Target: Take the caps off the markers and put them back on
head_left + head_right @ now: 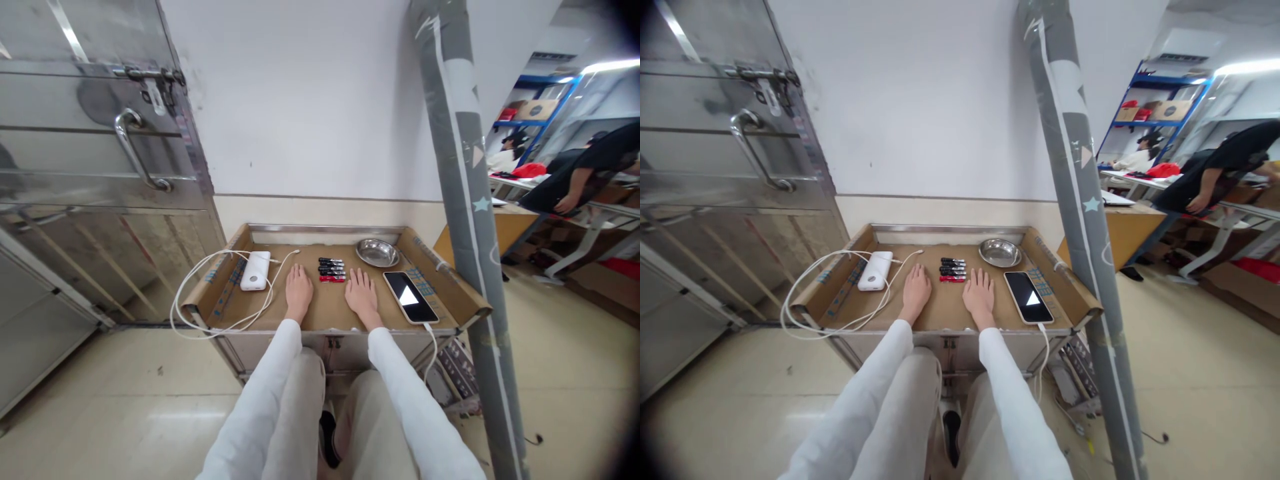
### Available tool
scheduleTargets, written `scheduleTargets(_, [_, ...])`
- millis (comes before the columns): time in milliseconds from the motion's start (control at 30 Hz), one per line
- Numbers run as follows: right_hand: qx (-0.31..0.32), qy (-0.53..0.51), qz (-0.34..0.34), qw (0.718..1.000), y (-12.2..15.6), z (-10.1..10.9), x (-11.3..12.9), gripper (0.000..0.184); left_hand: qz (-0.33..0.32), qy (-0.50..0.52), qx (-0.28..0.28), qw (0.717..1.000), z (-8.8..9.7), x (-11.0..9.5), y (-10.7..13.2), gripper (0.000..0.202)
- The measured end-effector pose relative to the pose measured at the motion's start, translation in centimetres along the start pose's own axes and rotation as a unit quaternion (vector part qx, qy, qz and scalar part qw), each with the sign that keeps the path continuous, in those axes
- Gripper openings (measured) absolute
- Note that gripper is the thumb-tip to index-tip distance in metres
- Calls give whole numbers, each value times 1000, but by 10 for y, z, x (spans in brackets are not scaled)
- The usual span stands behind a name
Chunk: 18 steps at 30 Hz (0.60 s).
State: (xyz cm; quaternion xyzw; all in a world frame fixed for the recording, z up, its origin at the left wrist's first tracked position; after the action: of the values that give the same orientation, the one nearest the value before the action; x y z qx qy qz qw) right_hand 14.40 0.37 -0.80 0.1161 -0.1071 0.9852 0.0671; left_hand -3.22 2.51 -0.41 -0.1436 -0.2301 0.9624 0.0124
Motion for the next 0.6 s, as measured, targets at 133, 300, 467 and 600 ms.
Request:
scheduleTargets(133, [-1, 2, 6, 1000, 1, 2, 0, 52, -4, 8, 0, 1000, -2, 2, 0, 44])
scheduleTargets(300, [-13, -2, 10, 1000, 3, 4, 1, 52, -6, 1, -2, 1000, -3, 2, 0, 44])
scheduleTargets(467, [-59, -17, 30, 998, 4, 2, 1, 48, -14, -6, -10, 1000, 1, 0, 2, 38])
scheduleTargets(600, [-123, -37, 48, 991, 6, 6, 2, 38, -14, -4, -14, 1000, 14, -5, 7, 29])
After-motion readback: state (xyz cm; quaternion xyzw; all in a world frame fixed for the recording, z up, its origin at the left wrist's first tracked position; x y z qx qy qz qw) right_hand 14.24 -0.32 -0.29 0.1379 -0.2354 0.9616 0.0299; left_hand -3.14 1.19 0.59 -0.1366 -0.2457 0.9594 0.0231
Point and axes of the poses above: each hand's wrist, its own y-axis away from the middle knuckle, its own z-axis out of the back of the hand, x = y × z, the point moved 2 cm from there along -y, towards the middle knuckle, and after that the axes turned 5 degrees about -y, right-handed, at the moved point
